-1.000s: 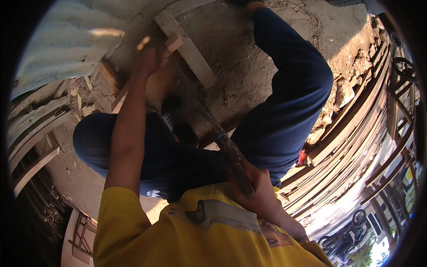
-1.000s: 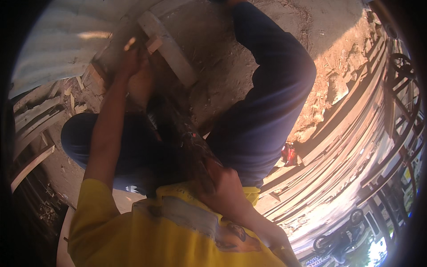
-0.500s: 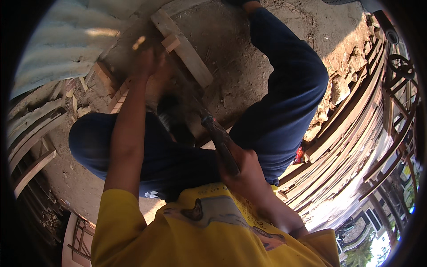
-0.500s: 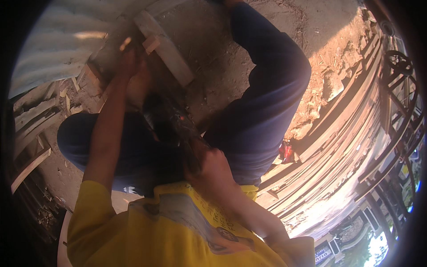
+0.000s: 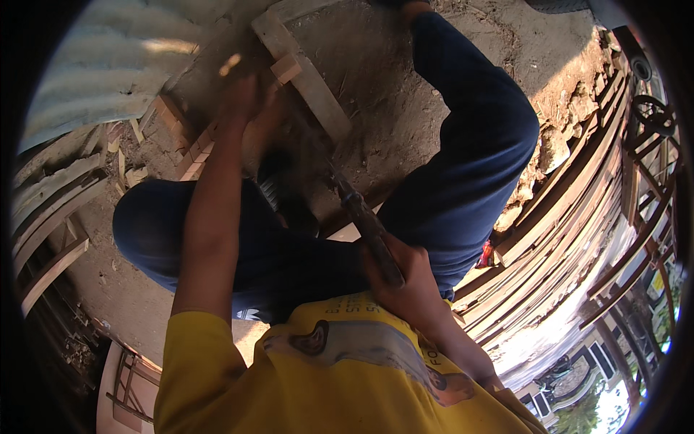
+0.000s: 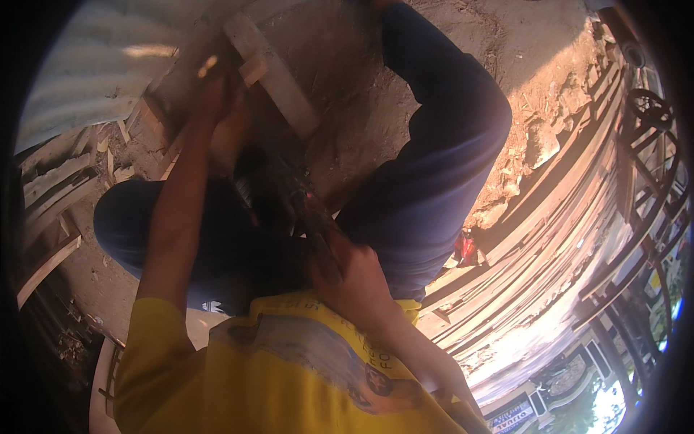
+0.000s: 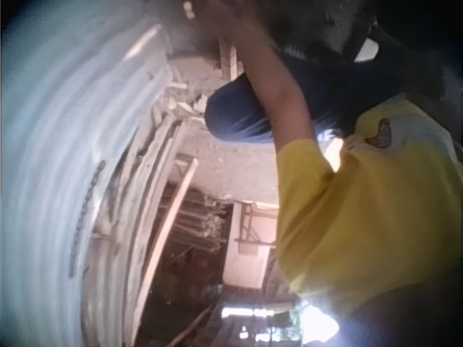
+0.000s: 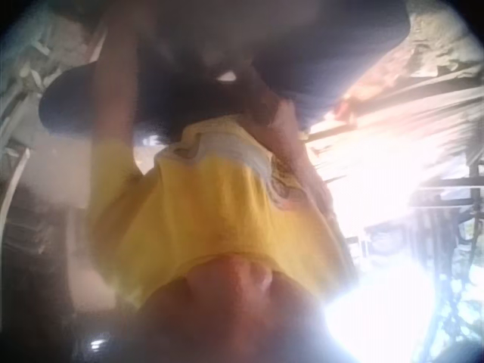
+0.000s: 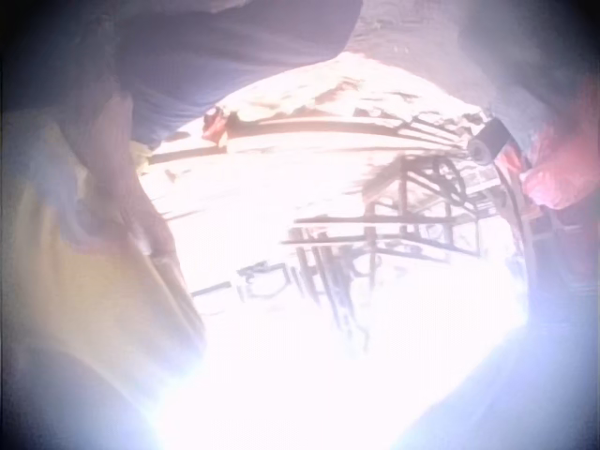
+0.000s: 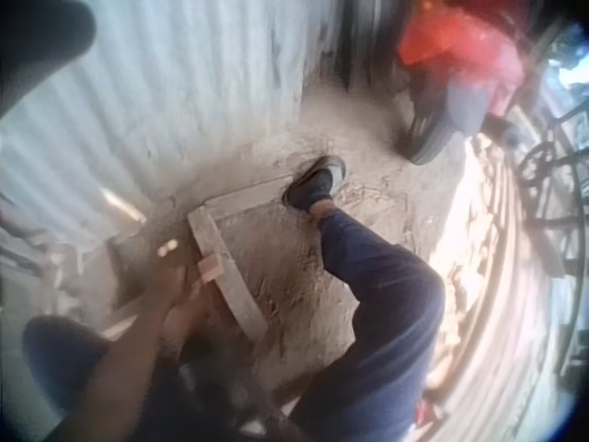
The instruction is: The person sits on the ground and uses a hand saw to cut a small piece of wood clamped between two larger pieces. The person repeatedly saws back and forth through the wood until a cut is made.
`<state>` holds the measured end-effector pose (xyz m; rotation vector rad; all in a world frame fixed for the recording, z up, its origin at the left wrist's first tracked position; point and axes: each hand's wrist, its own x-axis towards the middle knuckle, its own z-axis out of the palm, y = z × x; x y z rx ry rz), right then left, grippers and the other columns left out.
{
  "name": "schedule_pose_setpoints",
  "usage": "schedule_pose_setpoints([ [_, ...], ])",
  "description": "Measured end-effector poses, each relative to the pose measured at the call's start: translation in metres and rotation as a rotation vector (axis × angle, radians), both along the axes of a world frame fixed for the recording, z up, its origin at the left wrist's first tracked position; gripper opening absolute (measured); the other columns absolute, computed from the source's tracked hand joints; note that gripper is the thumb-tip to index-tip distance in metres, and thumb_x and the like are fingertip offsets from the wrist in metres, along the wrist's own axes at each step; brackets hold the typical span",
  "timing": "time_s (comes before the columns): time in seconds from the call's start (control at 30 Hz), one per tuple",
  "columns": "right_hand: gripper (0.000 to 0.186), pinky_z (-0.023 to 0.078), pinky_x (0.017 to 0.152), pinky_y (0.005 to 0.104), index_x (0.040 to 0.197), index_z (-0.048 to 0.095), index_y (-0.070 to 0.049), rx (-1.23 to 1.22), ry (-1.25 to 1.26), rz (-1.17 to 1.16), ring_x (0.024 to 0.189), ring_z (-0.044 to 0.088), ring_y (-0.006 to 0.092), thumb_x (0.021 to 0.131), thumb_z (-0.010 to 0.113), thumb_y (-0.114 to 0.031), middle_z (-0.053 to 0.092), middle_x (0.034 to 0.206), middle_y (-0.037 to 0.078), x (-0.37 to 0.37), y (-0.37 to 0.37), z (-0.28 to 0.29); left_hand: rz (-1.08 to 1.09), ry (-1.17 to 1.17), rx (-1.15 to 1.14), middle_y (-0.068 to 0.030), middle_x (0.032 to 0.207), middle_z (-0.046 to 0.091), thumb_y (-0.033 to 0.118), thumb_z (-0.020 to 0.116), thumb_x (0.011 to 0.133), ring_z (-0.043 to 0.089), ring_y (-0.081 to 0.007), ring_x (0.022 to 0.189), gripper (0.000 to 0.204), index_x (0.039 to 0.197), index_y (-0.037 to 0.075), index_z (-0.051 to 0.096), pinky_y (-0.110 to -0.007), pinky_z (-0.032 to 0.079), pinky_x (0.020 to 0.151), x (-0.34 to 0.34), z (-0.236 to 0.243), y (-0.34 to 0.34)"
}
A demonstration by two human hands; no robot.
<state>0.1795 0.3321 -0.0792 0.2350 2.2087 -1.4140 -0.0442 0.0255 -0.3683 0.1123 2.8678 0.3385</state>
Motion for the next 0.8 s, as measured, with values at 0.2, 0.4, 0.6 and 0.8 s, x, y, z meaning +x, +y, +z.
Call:
schedule_pose_setpoints([
  [0.2,0.015,0.044,0.049,0.0308,0.097,0.062,0.002,0.014,0.06,0.066,0.053,0.062,0.0161,0.083,0.061,-0.004,0.06,0.06,0.012,-0.019,-0.009,-0.027,0.0,-0.065,0.115,-0.023,0.097,0.066,0.042,0.068,0.077,0.064,-0.0401,0.091,0.048,0.105,0.003,0.06,-0.049,0.051,0.078,-0.001,0.012,0.004],
  [0.4,0.009,0.041,0.048,0.0284,0.091,0.061,0.002,0.014,-0.077,-0.009,0.051,0.056,0.0101,0.084,0.061,-0.004,0.053,0.056,0.011,0.006,0.015,0.024,0.003,-0.032,0.078,-0.0223,0.098,0.067,0.036,0.072,0.074,0.064,-0.039,0.093,0.047,0.104,0.001,0.063,-0.047,0.052,0.079,-0.001,0.011,-0.003],
  [0.6,0.008,0.04,0.047,0.0285,0.089,0.062,0.002,-0.036,-0.017,-0.012,0.05,0.047,0.0079,0.085,0.062,-0.005,0.051,0.055,0.011,-0.019,0.004,-0.012,0.013,-0.022,0.162,-0.0216,0.098,0.067,0.037,0.072,0.072,0.065,-0.0373,0.093,0.048,0.103,0.002,0.061,-0.047,0.051,0.08,-0.002,0.017,0.01],
  [0.8,0.012,0.041,0.047,0.0301,0.093,0.061,0.003,-0.023,-0.014,0.053,0.051,0.053,0.0094,0.083,0.063,-0.003,0.055,0.058,0.013,0.0,0.012,0.011,0.056,-0.049,0.182,-0.021,0.098,0.067,0.037,0.072,0.073,0.064,-0.0377,0.093,0.047,0.103,0.002,0.061,-0.047,0.051,0.08,0.0,0.007,-0.009],
])
